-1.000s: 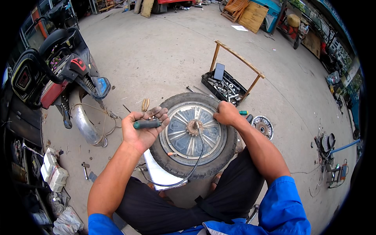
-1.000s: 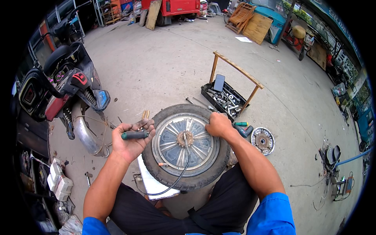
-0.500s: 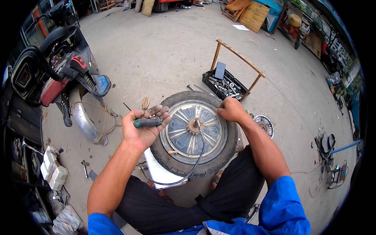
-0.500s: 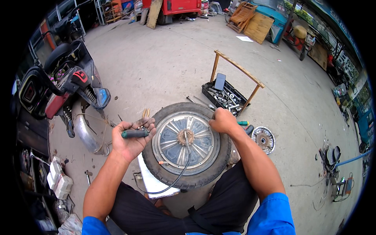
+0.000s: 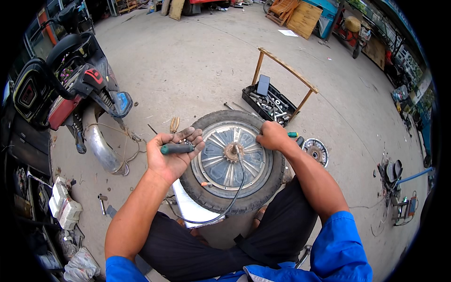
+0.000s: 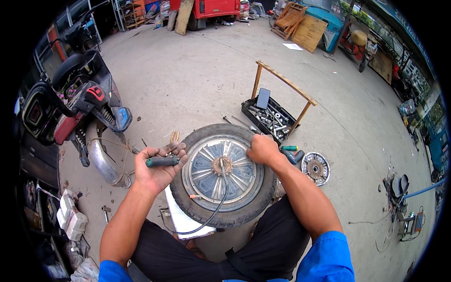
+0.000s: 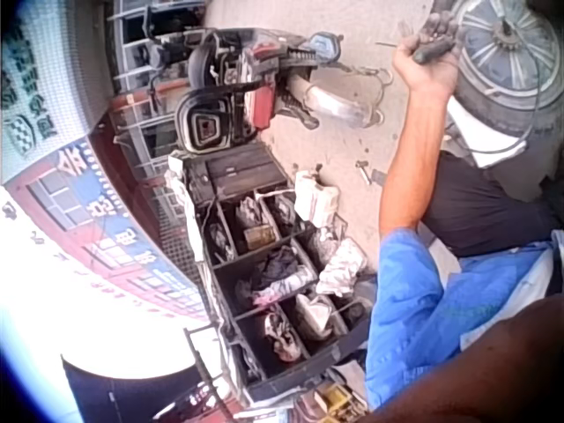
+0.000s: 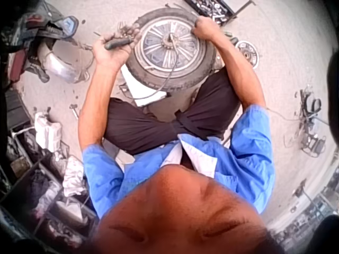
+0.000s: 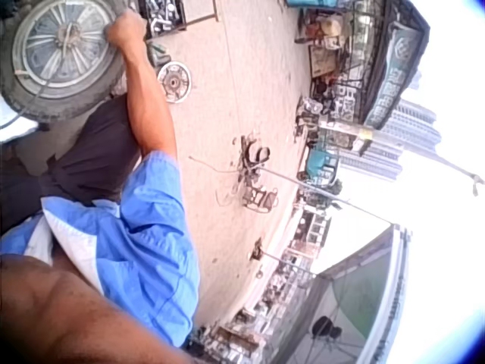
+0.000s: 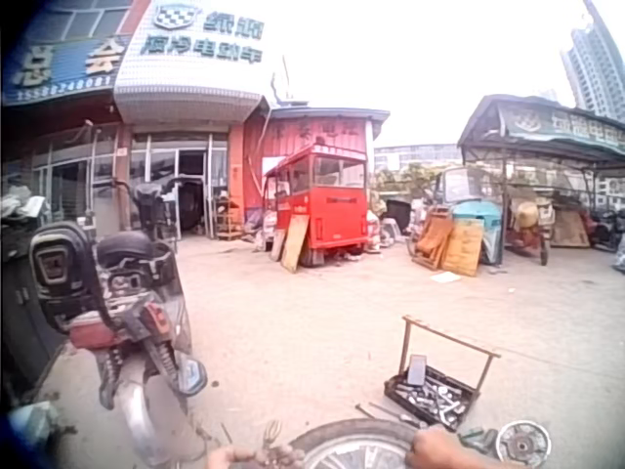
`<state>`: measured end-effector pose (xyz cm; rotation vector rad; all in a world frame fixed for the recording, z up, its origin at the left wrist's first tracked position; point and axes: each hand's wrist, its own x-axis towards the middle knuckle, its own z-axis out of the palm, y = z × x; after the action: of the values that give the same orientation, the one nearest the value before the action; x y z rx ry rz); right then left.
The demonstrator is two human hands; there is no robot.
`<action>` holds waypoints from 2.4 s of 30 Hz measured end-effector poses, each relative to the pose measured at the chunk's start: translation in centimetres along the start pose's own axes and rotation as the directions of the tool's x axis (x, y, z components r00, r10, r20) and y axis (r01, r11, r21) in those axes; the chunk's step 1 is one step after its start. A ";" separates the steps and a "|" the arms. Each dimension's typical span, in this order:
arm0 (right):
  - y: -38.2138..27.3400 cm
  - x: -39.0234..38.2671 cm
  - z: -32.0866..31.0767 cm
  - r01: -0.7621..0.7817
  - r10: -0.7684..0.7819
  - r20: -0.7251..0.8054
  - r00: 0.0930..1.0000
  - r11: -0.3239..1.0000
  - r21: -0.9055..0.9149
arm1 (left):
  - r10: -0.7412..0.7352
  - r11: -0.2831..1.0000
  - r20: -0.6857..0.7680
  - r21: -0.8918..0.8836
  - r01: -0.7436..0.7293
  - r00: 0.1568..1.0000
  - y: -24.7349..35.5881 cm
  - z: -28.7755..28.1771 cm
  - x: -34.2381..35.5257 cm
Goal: The person uses a hammer to tap the center hub of a scooter tire resting on a wooden block. They then switch to a screwdriver to pry and adjust the tire bead around the rim.
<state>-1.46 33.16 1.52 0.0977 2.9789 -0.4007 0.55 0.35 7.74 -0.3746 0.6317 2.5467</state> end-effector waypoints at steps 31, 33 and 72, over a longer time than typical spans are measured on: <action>1.0 0.6 0.2 0.006 -0.008 0.051 0.999 0.999 0.033 | -0.034 0.999 0.035 -0.003 0.034 0.999 -0.3 -0.2 0.2; 1.0 0.8 0.5 0.004 -0.005 0.039 0.999 1.000 0.018 | -0.035 0.999 0.038 -0.005 0.036 0.999 -0.3 -0.2 0.2; 0.8 0.5 0.2 -0.017 0.016 0.012 1.000 0.999 0.040 | -0.050 0.999 0.056 0.010 0.050 0.997 -0.8 0.2 0.1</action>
<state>-1.89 33.90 1.09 0.1232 2.9567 -0.4575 0.90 1.08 7.57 -0.3102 0.6043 2.4972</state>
